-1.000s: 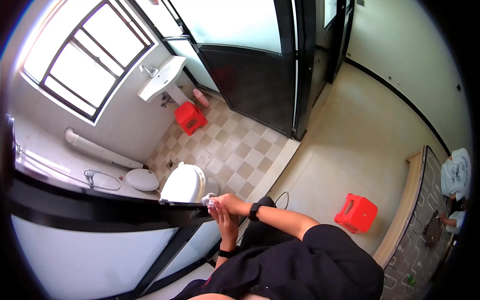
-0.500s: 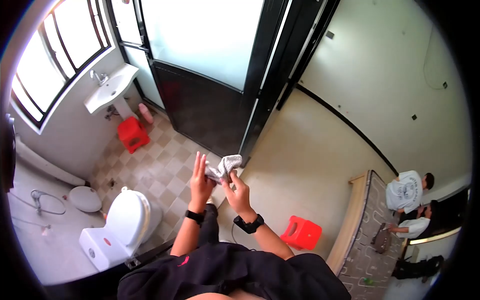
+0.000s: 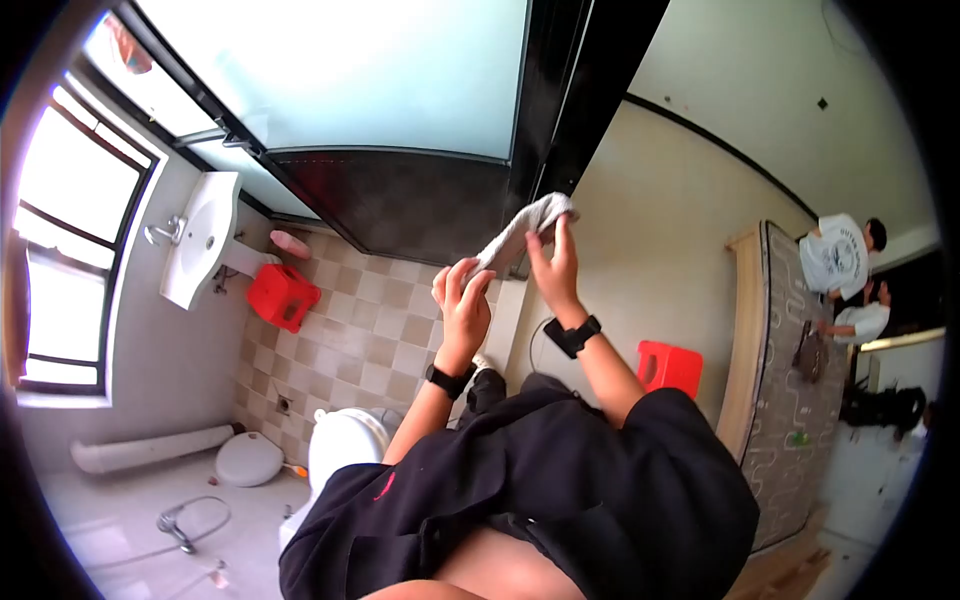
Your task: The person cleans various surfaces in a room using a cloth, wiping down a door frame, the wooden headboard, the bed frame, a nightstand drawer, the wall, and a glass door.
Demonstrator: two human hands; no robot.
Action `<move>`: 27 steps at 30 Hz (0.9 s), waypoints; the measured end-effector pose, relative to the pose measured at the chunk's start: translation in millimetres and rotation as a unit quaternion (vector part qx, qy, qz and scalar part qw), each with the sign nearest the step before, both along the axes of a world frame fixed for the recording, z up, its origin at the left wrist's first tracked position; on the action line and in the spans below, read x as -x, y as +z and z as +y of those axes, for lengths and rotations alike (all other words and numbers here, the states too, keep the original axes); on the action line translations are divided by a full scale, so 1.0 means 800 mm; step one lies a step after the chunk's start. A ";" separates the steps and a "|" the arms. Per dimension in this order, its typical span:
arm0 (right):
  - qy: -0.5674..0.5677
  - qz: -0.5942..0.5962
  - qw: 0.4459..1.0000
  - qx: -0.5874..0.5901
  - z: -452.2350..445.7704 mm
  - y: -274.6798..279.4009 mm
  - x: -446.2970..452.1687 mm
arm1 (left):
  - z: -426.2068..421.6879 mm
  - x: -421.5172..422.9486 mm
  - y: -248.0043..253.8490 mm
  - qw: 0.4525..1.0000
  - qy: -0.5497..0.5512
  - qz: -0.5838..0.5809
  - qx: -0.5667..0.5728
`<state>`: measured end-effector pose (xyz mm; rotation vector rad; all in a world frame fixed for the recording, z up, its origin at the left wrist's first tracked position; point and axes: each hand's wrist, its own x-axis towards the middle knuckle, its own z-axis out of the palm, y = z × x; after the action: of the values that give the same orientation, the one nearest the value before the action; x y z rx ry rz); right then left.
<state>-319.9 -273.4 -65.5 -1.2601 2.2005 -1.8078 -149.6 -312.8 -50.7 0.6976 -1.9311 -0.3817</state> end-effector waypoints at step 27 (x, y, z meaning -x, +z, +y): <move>-0.173 0.309 0.927 -0.121 -0.318 -0.145 -0.071 | -0.442 -0.043 -0.073 0.960 -0.100 -0.223 0.134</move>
<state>-263.1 -527.6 -181.8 -1.6325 3.0303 -1.2491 -114.9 -666.4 -108.8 0.4330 -2.4354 -0.0807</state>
